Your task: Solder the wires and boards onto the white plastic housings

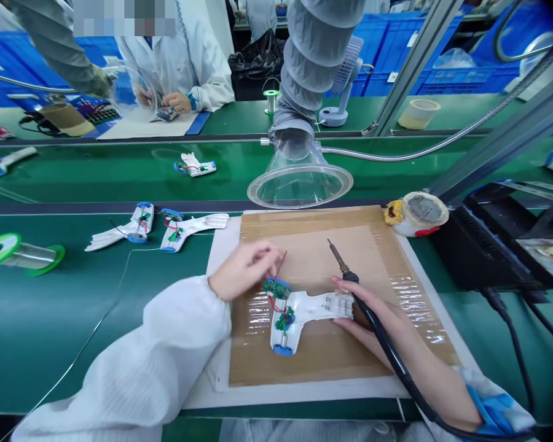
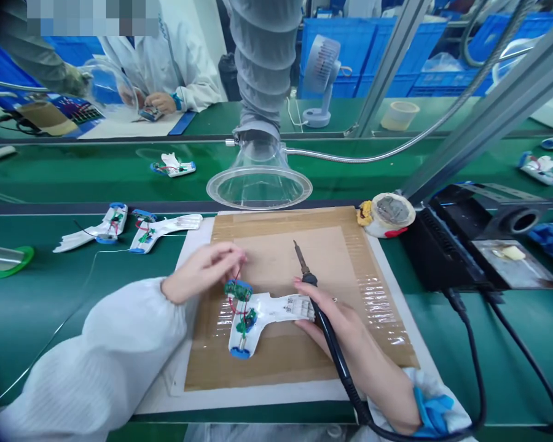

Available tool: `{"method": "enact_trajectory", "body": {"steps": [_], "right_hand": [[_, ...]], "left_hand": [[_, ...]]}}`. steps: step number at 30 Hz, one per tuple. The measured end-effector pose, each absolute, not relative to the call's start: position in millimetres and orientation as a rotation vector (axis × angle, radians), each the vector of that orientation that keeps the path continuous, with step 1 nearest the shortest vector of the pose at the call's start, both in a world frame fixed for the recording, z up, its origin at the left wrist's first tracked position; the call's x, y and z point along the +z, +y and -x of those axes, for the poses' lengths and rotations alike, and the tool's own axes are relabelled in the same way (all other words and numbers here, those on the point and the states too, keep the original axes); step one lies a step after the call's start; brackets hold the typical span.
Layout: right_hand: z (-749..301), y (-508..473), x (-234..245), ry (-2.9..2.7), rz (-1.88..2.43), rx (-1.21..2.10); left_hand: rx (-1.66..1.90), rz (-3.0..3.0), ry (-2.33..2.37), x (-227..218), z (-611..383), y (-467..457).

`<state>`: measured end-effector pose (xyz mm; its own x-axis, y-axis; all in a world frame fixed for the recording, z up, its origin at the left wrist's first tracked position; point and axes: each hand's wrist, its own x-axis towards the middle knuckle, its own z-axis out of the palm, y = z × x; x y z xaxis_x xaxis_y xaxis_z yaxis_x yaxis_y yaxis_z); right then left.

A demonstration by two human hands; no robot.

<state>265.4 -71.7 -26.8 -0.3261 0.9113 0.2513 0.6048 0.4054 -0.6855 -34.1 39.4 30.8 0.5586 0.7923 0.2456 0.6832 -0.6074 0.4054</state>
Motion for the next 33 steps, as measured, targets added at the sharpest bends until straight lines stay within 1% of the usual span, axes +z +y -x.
{"method": "enact_trajectory", "body": {"steps": [5,10,12,14,17,19,22,24,27,33], "right_hand": [[-260,-55,-28,-2.028,1.266,0.708],[-253,-47,-27,-1.967,1.292,0.715],[-251,-48,-21,-1.894,1.295,0.636],[-252,-53,-14,-1.771,1.319,0.539],[-257,-61,-10,-1.536,1.355,0.393],[-259,-66,-11,-1.355,1.365,0.274],[-257,-71,-14,-1.181,1.254,0.152],[-255,-74,-15,-1.202,1.183,0.167],[-253,-79,-13,-1.34,1.215,0.247],[-252,-80,-13,-1.511,1.219,0.34]], "left_hand": [[0.655,-2.52,1.643,21,90,78],[0.718,-2.527,1.706,8,110,82],[0.77,-2.53,1.673,11,106,76],[0.893,-2.523,1.564,19,91,63],[1.043,-2.463,1.216,35,57,35],[1.007,-2.425,1.006,39,34,16],[0.976,-2.457,0.825,30,12,-4],[0.993,-2.542,0.804,20,7,-9],[1.019,-2.69,0.867,8,6,-10],[1.065,-2.722,0.929,4,5,-6]]}}
